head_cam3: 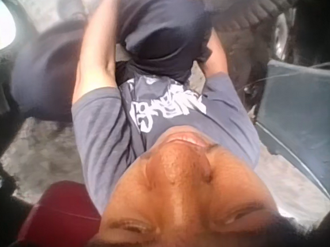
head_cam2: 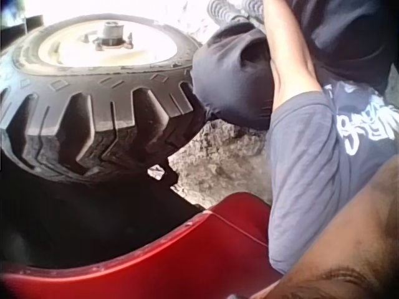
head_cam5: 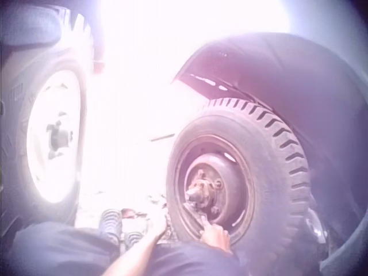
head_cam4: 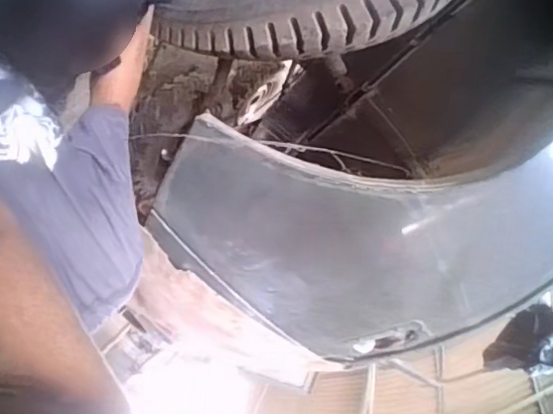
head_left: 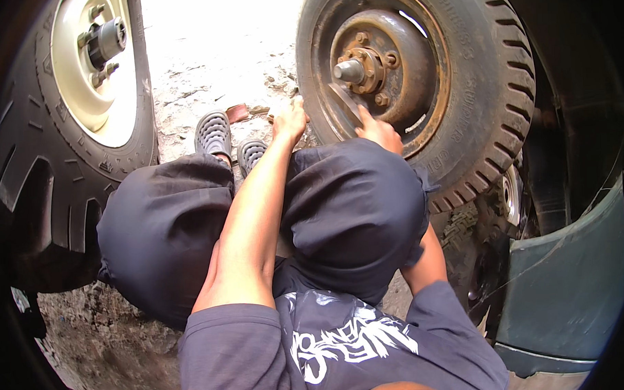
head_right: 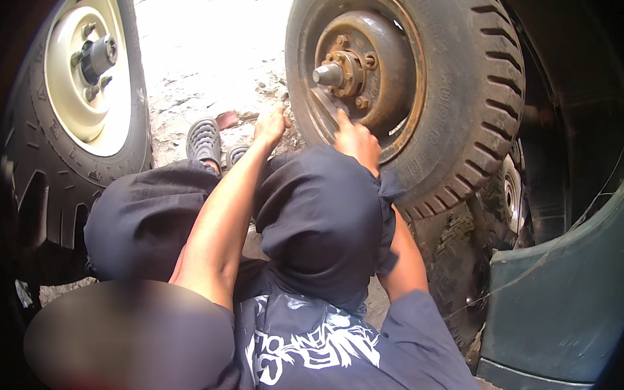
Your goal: The person sits between the vehicle's wheels and scrubs the inner rim and hub of a tire with a wire brush, then wipes the area with a cloth. The person repeats this process on the same wheel throughout the clip.
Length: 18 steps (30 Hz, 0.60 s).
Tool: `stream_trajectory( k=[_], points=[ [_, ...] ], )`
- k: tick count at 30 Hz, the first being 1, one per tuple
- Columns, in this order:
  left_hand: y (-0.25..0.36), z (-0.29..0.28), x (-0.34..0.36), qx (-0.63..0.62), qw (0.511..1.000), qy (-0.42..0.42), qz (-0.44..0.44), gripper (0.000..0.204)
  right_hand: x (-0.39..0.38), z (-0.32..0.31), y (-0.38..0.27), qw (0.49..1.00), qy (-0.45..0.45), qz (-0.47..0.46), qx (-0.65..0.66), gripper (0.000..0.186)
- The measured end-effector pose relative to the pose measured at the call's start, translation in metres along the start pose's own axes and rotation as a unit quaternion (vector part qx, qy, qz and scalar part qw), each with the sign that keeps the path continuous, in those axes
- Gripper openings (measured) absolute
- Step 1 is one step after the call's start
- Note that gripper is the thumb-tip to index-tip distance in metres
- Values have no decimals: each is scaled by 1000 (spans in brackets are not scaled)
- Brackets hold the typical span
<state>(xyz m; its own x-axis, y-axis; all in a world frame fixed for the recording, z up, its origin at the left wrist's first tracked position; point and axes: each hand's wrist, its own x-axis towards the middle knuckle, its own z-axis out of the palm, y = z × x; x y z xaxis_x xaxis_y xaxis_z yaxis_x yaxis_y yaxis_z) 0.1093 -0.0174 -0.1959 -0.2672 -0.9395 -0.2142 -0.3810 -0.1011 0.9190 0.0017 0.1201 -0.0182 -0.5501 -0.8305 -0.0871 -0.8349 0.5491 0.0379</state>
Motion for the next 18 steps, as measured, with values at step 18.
stream_trajectory(
  k=[18],
  points=[
    [-16, -6, 16, -160, 978, 6, -135, 69, -35, -13, 39, 996, 16, -75, 46, 59]
  ],
)
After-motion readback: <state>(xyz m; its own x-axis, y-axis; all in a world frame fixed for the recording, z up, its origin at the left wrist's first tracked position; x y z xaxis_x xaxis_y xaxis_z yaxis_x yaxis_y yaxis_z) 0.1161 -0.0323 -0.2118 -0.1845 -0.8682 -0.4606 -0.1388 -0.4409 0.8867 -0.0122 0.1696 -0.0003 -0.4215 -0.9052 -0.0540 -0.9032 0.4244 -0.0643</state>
